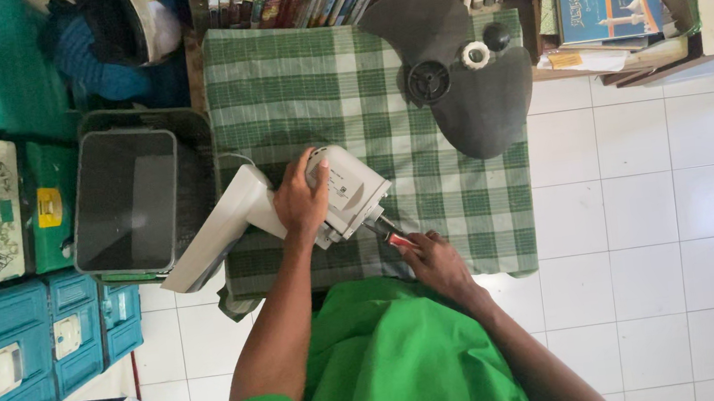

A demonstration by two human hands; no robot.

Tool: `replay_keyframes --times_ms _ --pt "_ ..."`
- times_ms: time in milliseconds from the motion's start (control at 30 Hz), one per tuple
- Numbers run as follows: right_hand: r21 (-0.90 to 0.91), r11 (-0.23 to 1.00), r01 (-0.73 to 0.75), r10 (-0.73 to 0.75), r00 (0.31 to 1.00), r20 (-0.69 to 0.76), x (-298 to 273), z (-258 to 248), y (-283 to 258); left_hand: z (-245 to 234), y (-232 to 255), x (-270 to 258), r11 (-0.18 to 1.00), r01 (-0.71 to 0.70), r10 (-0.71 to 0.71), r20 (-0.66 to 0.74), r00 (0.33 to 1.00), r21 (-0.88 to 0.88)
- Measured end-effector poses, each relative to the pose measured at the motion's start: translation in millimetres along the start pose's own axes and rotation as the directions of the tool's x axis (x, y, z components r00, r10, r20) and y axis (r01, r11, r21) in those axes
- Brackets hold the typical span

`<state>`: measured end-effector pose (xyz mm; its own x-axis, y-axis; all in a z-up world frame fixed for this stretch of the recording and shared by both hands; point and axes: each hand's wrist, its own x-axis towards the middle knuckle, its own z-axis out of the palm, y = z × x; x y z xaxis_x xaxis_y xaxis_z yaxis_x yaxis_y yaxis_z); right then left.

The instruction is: The person uses a screwdriver to tighten screws on the base of a white appliance, likely a fan, placed on a table. They repeatedly adjust the appliance and use the tool to secure components while a child walks by in the background.

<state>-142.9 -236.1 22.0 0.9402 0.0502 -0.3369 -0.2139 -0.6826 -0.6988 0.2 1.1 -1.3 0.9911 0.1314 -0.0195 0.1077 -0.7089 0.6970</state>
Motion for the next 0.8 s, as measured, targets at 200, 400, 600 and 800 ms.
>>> replay_keyframes --times_ms 200,400,600,800 --pt "-0.002 1.0 -0.024 0.024 0.999 0.028 -0.7 8.7 8.2 3.5 -4.0 0.6 1.0 -0.007 0.007 0.001 1.0 -0.006" --pt "-0.036 0.999 0.03 -0.031 0.999 -0.027 -2.2 16.3 14.7 2.4 -1.6 -1.8 0.998 -0.068 0.067 -0.043 0.997 -0.018" --pt "0.032 0.999 -0.002 0.004 0.999 -0.044 -0.7 17.5 13.9 -1.0 3.3 -2.3 0.998 -0.066 0.066 -0.046 0.997 -0.004" --pt "-0.025 0.999 0.031 -0.032 0.997 -0.068 -8.0 20.2 24.2 -4.9 7.0 -1.6 1.0 -0.009 0.009 0.002 1.0 -0.01"
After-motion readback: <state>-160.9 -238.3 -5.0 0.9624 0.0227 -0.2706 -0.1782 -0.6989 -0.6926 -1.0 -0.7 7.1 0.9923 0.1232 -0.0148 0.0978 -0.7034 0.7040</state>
